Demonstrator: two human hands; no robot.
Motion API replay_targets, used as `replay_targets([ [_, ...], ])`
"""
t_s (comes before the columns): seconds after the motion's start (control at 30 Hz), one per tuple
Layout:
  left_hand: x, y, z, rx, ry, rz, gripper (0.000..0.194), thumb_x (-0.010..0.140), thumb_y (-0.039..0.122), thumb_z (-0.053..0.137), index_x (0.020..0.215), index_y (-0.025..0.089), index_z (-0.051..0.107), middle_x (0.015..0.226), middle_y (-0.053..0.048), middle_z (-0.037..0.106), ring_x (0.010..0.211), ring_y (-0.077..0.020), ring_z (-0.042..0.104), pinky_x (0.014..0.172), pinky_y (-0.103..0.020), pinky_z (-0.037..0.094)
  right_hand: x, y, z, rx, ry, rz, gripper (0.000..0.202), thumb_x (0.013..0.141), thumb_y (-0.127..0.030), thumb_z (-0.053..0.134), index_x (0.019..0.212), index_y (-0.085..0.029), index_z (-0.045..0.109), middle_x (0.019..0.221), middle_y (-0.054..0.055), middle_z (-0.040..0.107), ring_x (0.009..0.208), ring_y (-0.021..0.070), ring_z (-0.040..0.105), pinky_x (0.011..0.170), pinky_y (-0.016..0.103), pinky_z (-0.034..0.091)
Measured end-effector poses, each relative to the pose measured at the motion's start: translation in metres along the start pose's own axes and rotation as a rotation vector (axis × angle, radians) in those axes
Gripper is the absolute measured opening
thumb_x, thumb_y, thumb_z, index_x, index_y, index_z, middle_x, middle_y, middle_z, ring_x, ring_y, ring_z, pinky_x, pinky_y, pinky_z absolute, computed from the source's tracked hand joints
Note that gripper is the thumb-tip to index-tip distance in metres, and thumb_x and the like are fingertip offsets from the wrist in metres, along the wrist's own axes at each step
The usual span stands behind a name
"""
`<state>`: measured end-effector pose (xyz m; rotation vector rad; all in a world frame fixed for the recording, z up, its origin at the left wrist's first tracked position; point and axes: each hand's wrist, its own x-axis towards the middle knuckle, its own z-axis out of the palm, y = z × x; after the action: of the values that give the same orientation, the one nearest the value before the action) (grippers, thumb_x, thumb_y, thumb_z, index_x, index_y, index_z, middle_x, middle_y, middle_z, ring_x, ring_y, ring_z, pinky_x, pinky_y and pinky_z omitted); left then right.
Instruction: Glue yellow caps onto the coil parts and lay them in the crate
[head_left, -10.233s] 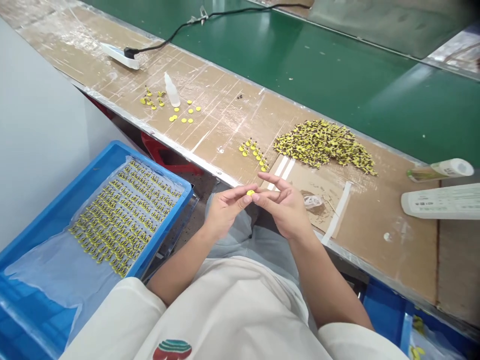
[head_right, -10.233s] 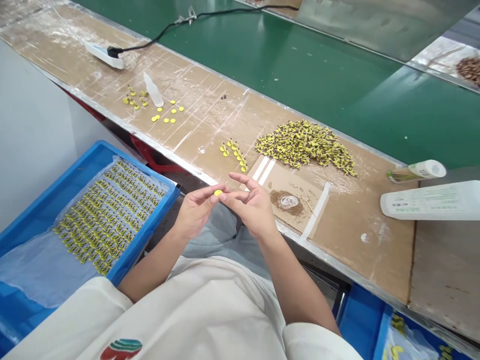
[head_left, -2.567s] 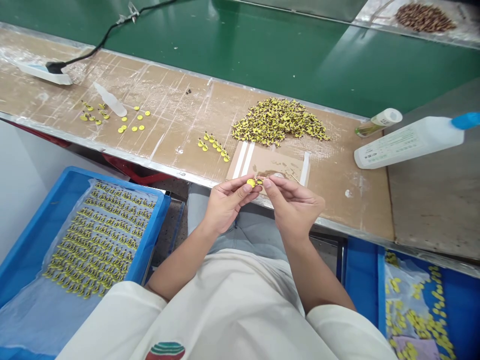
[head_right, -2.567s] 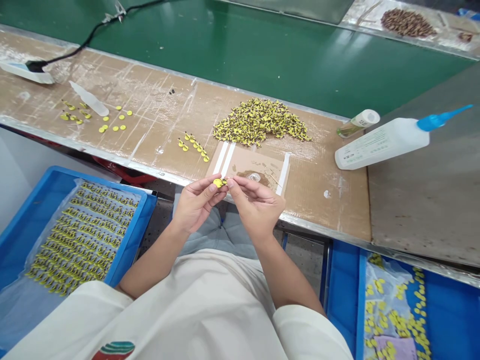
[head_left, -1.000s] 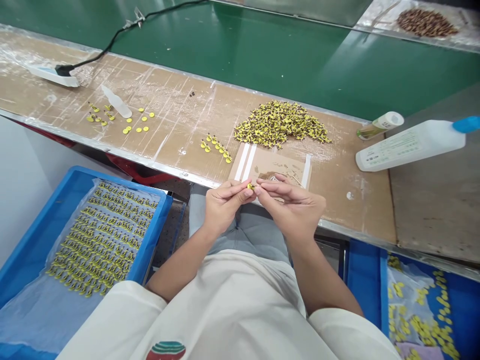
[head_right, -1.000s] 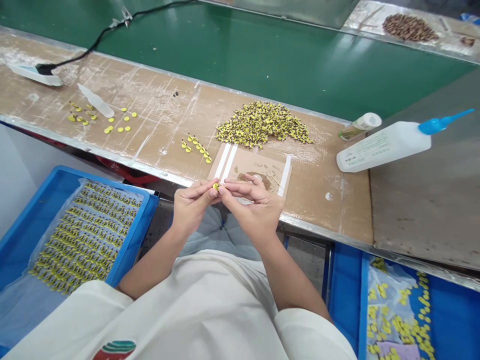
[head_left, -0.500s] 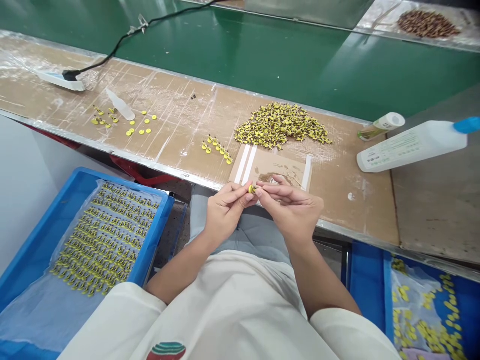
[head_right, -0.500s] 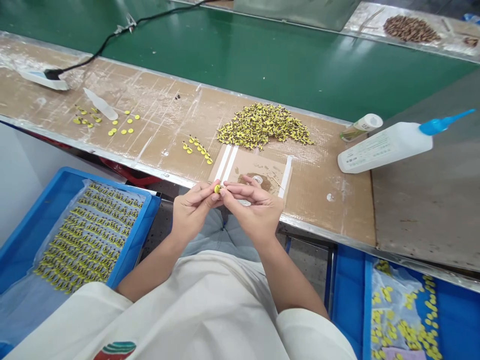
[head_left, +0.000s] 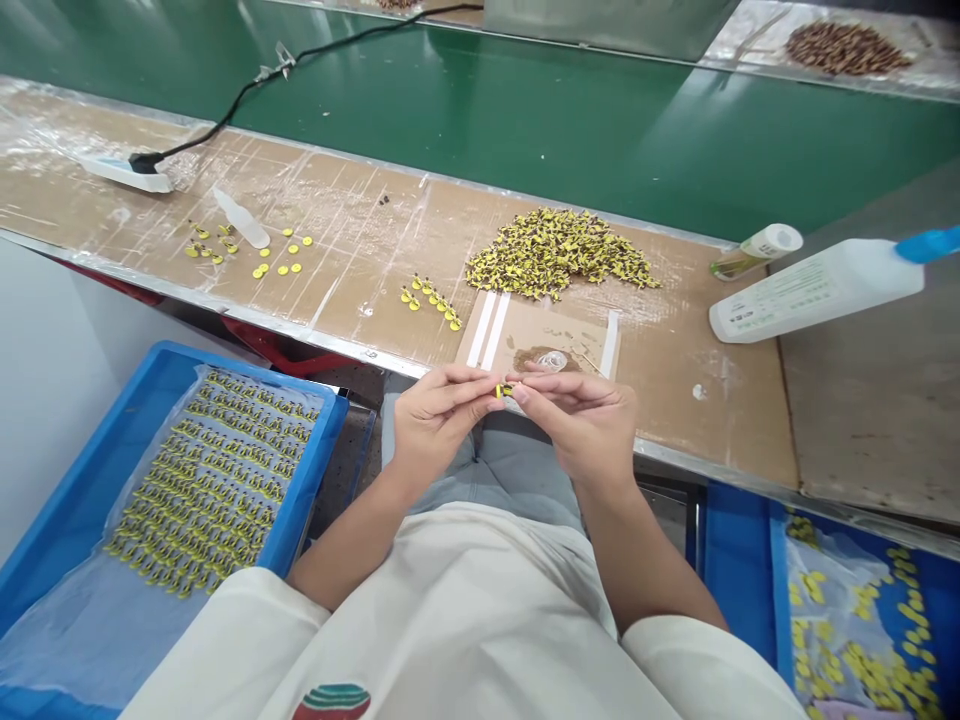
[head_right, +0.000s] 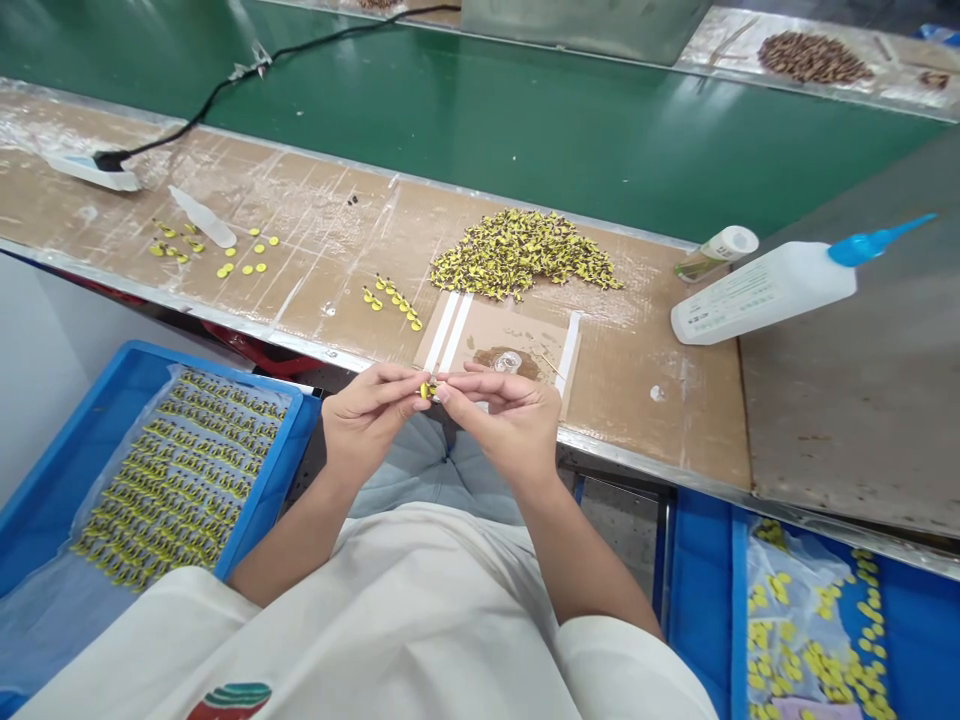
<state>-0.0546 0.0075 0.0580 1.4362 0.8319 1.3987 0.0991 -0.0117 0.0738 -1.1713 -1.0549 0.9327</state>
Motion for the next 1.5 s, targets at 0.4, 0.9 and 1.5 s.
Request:
replay_targets([
  [0.4,-0.003,0.003,-0.005,0.044,-0.026,0.137,0.037,0.075,0.007,0.070,0.106,0.027,0.072,0.083,-0.003,0.071,0.073,-0.0108,0.065,0.067,-0.022,0.053,-0.002,0.002,0.004,0.089,-0.068,0.025,0.015,0.068,-0.014,0.080,0.074,-0.027,0.074,0.074,-0.004,0.074,0.078,0.0147,0.072,0.107,0.039,0.043],
  [0.9,-0.017,-0.002,-0.021,0.086,0.110,0.038,0.030,0.076,0.016,0.071,0.104,0.026,0.073,0.082,-0.004,0.073,0.073,-0.0121,0.065,0.068,-0.024,0.053,0.001,0.010,0.029,0.112,-0.100,0.155,0.010,0.066,-0.026,0.081,0.072,-0.024,0.074,0.081,0.002,0.075,0.088,0.0193,0.071,0.107,0.043,0.043],
  [1.5,-0.024,0.007,-0.031,0.176,0.123,0.133,0.031,0.075,0.013,0.071,0.104,0.025,0.073,0.085,-0.004,0.073,0.071,-0.0105,0.066,0.065,-0.020,0.053,-0.004,0.007,0.033,0.101,-0.188,0.151,0.010,0.066,-0.024,0.082,0.073,-0.024,0.074,0.080,0.002,0.075,0.082,0.0177,0.072,0.106,0.042,0.044],
])
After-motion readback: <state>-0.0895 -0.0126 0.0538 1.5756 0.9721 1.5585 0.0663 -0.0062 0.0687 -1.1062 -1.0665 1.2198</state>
